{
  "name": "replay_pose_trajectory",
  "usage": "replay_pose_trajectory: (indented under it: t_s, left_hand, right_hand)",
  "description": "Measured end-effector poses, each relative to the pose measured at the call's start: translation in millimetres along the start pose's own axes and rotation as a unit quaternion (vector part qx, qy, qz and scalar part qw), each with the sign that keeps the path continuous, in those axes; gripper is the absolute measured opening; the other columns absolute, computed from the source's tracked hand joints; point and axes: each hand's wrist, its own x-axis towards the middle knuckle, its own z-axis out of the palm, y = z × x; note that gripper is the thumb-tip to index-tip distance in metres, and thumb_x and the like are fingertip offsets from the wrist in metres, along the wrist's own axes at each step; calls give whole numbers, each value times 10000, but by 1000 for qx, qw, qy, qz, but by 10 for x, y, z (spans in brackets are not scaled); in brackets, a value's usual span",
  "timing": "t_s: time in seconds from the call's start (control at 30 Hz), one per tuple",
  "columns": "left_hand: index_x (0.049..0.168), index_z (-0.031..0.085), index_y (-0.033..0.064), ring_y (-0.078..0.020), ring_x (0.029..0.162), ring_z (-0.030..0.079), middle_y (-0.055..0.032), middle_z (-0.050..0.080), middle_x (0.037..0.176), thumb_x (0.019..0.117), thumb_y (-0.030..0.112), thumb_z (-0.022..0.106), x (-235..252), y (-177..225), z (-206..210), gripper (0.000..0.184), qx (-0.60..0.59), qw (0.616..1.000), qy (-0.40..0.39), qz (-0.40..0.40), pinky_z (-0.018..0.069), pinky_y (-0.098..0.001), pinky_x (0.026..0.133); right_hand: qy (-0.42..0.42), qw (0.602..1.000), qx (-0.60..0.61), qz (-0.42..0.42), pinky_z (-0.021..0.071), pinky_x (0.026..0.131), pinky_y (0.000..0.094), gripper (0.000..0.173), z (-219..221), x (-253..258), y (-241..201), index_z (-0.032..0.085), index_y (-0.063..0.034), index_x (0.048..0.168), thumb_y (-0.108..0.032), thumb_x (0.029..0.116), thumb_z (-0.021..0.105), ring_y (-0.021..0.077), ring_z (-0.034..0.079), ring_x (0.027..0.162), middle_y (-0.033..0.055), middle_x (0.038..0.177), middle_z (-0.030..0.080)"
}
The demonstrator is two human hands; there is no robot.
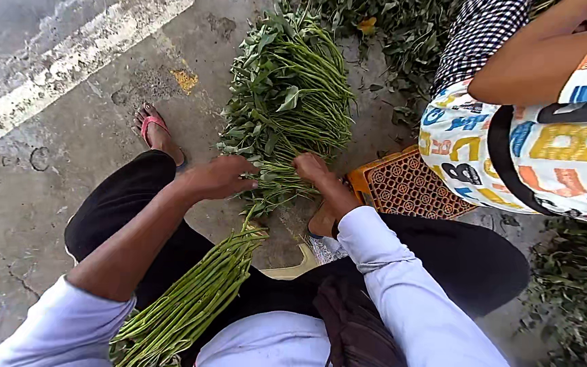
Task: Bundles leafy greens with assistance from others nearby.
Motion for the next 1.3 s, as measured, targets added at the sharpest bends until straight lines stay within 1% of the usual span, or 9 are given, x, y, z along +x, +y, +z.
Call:
replay_pose_trajectory:
  t_s: [0.1, 0.17, 0.3, 0.4, 0.5, 0.6, 0.83, 1.1, 1.3]
  left_hand:
    - [1320, 670, 49, -261, 1229, 621, -146, 675, 1293, 1094, 268, 499, 430, -57, 206, 357, -126, 987, -101, -10, 439, -500, 1097]
    - [1298, 650, -8, -262, 1202, 614, -168, 671, 1264, 1109, 284, 449, 559, -118, 380, 402, -230, 967, -98, -41, 444, -483, 1074]
    - [1473, 480, 47, -317, 1247, 599, -189, 597, 1391, 1109, 332, 441, 635, -320, 632, 464, -404, 910, 24, -89, 482, -510, 1029]
    - [1453, 485, 38, -252, 1192, 633, -156, 618, 1351, 1100, 206, 471, 628, -305, 526, 391, -484, 863, 121, -75, 518, -437, 999]
    - [1280, 566, -15, -168, 1006, 668, -121, 655, 1174, 1069, 91, 512, 624, -306, 410, 241, -523, 830, 180, -69, 559, -361, 900]
    - [1224, 576, -20, -154, 895, 673, -103, 654, 1090, 1031, 26, 560, 650, -346, 397, 199, -537, 818, 196, -65, 587, -342, 809]
    - [1355, 491, 12, -253, 913, 703, -179, 647, 1121, 1096, 70, 424, 667, -407, 354, 274, -560, 786, 223, -136, 592, -394, 804]
    - [1397, 494, 63, -259, 929, 688, -166, 667, 1057, 1038, 0, 533, 743, -379, 481, 366, -432, 879, 174, -100, 578, -428, 805]
    - [1366, 523, -6, -278, 1097, 651, -196, 603, 1290, 1050, -9, 463, 778, -329, 577, 322, -392, 910, 112, -78, 559, -465, 921]
  right_hand:
    - [3, 997, 75, -34, 484, 981, 652, 224, -374, -234, -110, 730, -14, 1155, -122, 966, 678, 440, 637, 1158, 243, 1172, 694]
    - [31, 990, 120, -64, 503, 956, 625, 207, -488, -458, -217, 730, -8, 1126, -135, 970, 681, 404, 673, 1079, 222, 1099, 713]
    - [123, 955, 260, -66, 538, 882, 570, 177, -391, -844, -503, 708, 31, 1071, -119, 979, 692, 358, 694, 946, 216, 995, 710]
    - [188, 924, 328, -62, 564, 840, 518, 173, -177, -782, -651, 715, 31, 1050, -112, 953, 724, 306, 702, 877, 187, 946, 718]
    - [202, 895, 390, -75, 573, 826, 446, 166, -27, -657, -746, 719, 21, 1027, -115, 936, 743, 236, 699, 848, 151, 925, 721]
    - [185, 882, 427, -68, 569, 846, 403, 187, 26, -606, -823, 715, 23, 1050, -121, 935, 747, 204, 695, 868, 140, 952, 722]
    - [261, 863, 431, -26, 567, 797, 426, 206, 140, -558, -776, 697, 24, 1040, -147, 939, 752, 224, 682, 817, 145, 911, 707]
    - [306, 874, 376, -27, 576, 834, 495, 220, 43, -567, -727, 698, 56, 1042, -107, 914, 774, 311, 704, 865, 204, 947, 712]
    - [286, 872, 395, -55, 582, 838, 472, 218, 86, -579, -804, 705, 60, 1048, -92, 909, 775, 294, 711, 871, 200, 964, 721]
